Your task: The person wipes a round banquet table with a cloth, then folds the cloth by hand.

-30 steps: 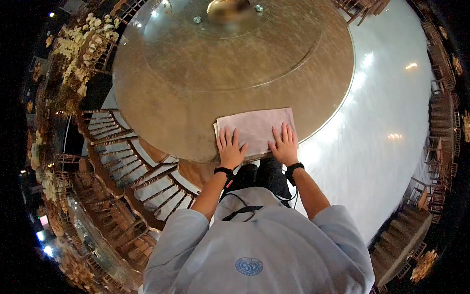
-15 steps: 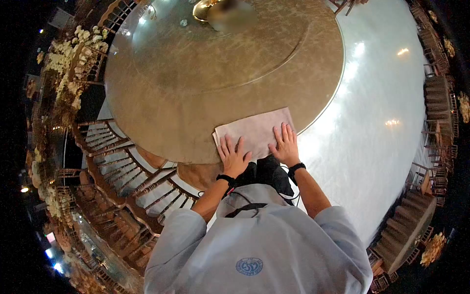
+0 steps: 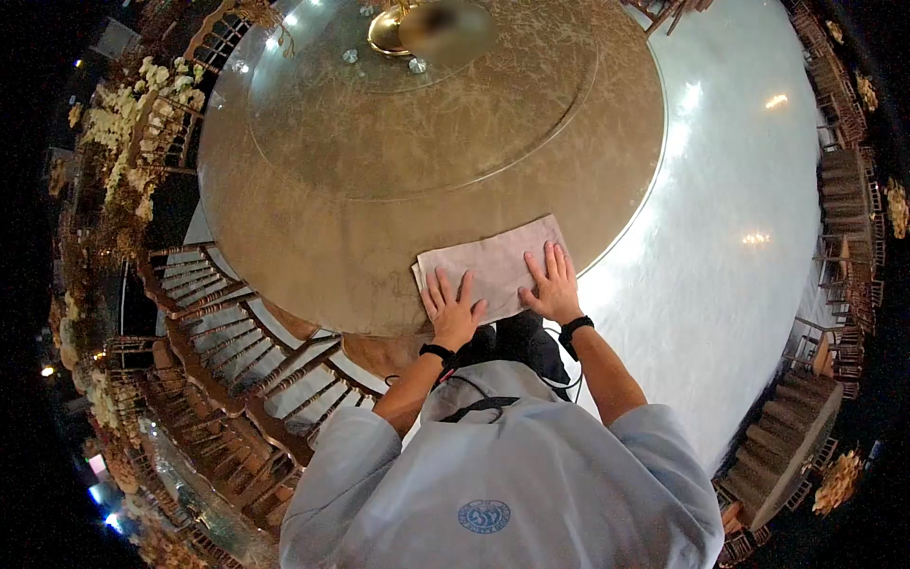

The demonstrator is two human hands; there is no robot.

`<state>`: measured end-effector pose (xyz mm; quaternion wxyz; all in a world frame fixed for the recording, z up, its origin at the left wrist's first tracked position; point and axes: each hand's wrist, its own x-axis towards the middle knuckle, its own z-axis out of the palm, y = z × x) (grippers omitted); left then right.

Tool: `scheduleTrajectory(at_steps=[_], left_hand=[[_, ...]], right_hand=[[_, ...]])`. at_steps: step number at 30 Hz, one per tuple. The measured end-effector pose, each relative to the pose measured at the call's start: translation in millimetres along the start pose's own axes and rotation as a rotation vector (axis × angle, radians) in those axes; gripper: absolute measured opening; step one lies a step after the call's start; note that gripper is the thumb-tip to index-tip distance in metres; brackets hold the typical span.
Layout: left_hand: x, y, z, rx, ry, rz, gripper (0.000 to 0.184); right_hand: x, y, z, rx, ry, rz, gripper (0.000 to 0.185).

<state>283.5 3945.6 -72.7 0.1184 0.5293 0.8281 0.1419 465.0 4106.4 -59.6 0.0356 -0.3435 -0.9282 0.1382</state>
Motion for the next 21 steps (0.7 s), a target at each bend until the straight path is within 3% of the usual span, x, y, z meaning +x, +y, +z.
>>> scheduleTrajectory(at_steps=[13,21], left_hand=[[63,-5,0,0.054,0.096,-0.028,0.059],[107,-19,-3,0.030,0.042,-0.045,0.063]], right_hand=[[58,17,-7,-0.035,0.023,-0.069,0.068],[104,24,-9,-0.020,0.046,-0.087,0.067]])
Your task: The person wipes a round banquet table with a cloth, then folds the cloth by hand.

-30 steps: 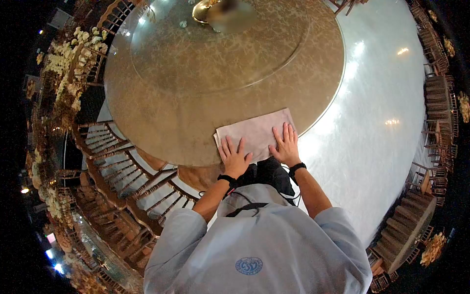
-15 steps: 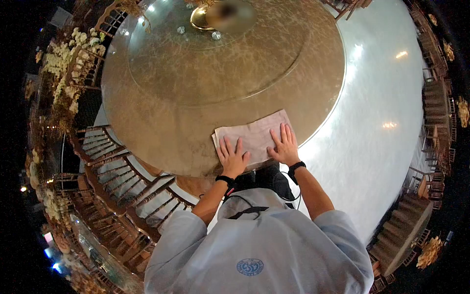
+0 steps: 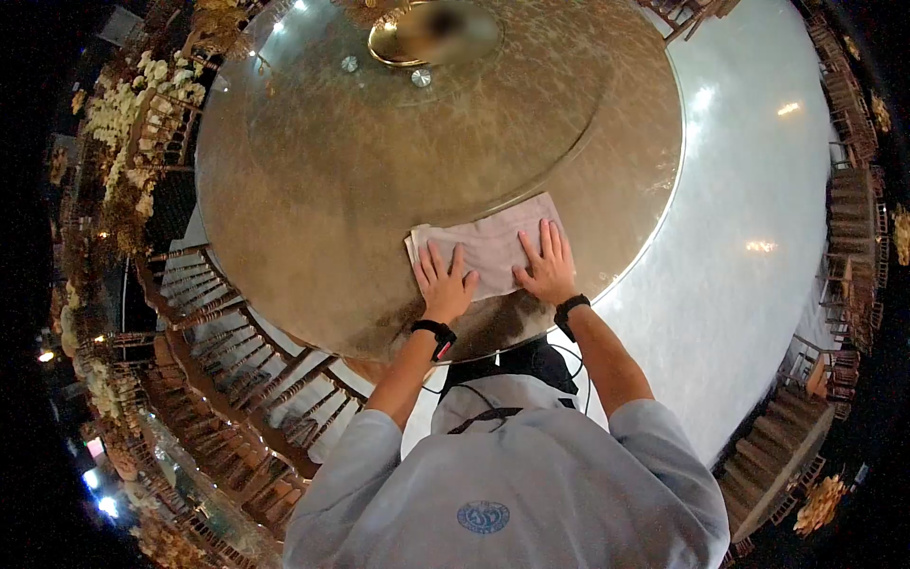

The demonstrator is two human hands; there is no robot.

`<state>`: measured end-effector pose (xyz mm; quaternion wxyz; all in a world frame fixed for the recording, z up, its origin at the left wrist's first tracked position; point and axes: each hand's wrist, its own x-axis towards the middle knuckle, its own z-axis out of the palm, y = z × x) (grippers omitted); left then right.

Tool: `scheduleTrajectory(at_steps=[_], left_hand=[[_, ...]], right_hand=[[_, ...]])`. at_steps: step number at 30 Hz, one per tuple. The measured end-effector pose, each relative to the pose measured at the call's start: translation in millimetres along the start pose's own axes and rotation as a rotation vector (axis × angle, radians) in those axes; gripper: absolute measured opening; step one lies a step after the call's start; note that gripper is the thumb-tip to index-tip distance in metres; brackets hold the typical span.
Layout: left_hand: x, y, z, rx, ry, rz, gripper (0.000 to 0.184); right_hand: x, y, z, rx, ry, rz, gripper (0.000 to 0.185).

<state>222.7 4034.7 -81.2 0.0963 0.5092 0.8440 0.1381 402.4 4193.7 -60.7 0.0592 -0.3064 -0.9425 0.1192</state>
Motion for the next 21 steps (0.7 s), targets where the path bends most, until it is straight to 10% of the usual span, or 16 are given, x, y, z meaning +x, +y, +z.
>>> scheduleTrajectory(at_steps=[21], left_hand=[[74,9,-2,0.114,0.132,-0.197,0.060]], right_hand=[[110,29,7,0.047,0.002,-0.143,0.069]])
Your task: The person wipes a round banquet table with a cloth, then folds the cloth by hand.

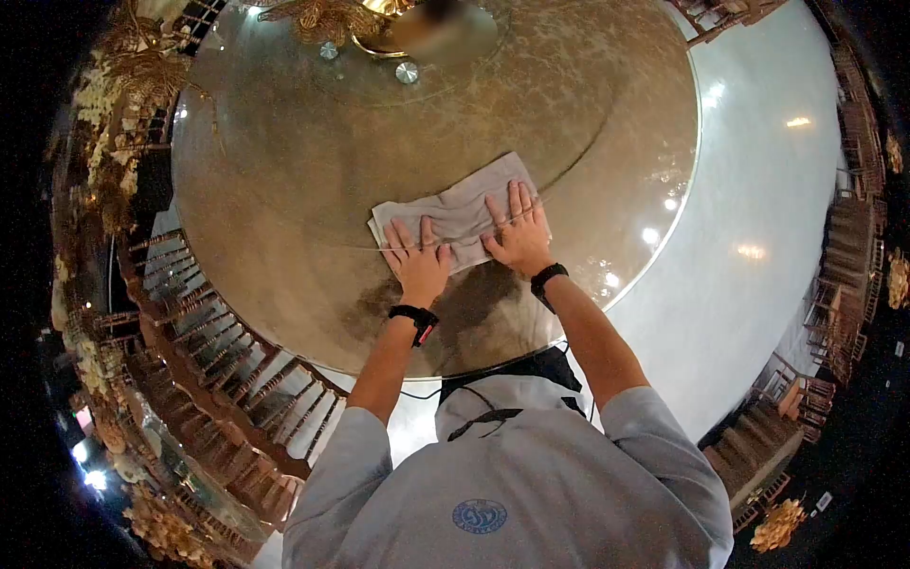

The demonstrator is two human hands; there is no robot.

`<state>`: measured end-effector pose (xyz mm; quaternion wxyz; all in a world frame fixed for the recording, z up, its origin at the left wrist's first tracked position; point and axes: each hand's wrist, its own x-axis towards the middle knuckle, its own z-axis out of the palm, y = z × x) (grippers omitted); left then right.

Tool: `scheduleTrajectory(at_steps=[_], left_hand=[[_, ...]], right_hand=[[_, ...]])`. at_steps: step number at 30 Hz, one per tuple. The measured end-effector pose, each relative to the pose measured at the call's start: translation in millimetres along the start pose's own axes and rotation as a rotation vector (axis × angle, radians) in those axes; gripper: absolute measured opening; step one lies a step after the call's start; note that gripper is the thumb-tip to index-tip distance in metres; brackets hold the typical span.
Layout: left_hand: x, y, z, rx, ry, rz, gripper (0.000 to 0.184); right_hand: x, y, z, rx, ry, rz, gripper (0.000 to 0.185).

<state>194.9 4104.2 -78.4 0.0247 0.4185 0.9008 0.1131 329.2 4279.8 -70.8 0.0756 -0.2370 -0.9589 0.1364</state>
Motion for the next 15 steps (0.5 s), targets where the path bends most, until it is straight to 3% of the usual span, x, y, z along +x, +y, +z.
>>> scheduleTrajectory(at_steps=[3,15], left_hand=[[1,3,-2,0.021,-0.055,-0.051,0.060],[-4,-1,0,-0.021,0.073,-0.004,0.057]], right_hand=[[2,2,-1,0.005,-0.053,-0.008,0.070],[-7,3,6,0.004,0.041,-0.053,0.069]])
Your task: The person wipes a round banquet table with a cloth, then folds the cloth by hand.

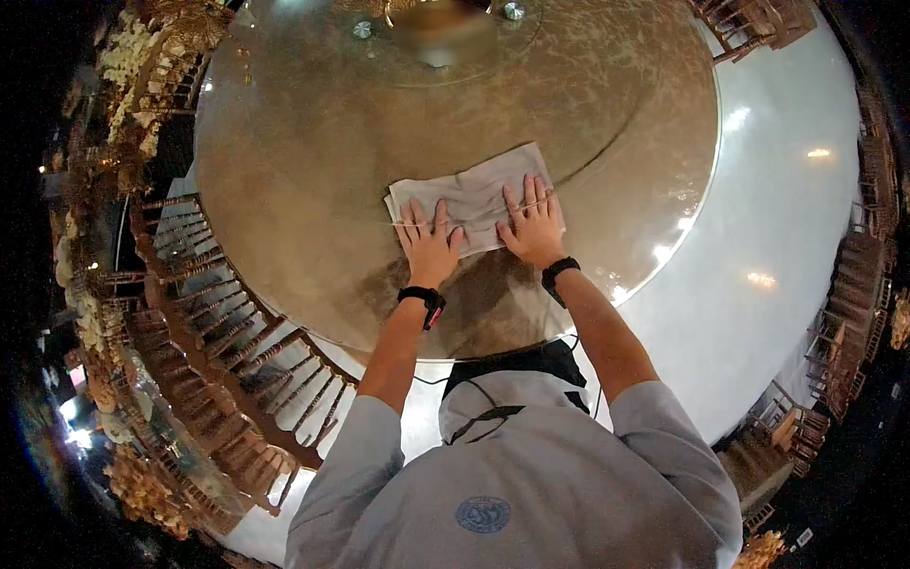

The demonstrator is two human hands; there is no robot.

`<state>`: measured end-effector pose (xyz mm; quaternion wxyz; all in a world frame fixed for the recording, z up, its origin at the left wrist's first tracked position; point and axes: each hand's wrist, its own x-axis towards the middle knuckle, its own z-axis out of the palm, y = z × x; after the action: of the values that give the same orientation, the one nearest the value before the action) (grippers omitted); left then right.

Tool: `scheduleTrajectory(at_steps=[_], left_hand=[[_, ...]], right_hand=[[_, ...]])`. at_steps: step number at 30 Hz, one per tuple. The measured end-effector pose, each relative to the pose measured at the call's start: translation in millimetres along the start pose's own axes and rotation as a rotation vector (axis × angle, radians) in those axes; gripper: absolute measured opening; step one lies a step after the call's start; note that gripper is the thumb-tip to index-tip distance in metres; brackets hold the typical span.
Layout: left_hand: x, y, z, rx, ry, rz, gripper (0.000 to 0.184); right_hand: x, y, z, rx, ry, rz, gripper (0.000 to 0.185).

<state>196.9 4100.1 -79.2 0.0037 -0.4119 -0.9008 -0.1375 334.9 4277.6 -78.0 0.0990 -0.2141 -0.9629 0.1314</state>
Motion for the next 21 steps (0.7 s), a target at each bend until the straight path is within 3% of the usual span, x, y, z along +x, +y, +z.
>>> scheduleTrajectory(at_steps=[9,17,21], left_hand=[[-37,1,-8,-0.068,-0.022,0.036,0.060],[-73,3,-20,-0.113,-0.164,0.086,0.067],[-96,6,-14,-0.128,-0.104,0.096,0.069]], right_hand=[[-40,-10,-8,-0.052,-0.080,0.035,0.065],[-83,-24,-13,-0.019,-0.047,0.061,0.063],[-103,-27,-16,-0.036,-0.039,0.054,0.062]])
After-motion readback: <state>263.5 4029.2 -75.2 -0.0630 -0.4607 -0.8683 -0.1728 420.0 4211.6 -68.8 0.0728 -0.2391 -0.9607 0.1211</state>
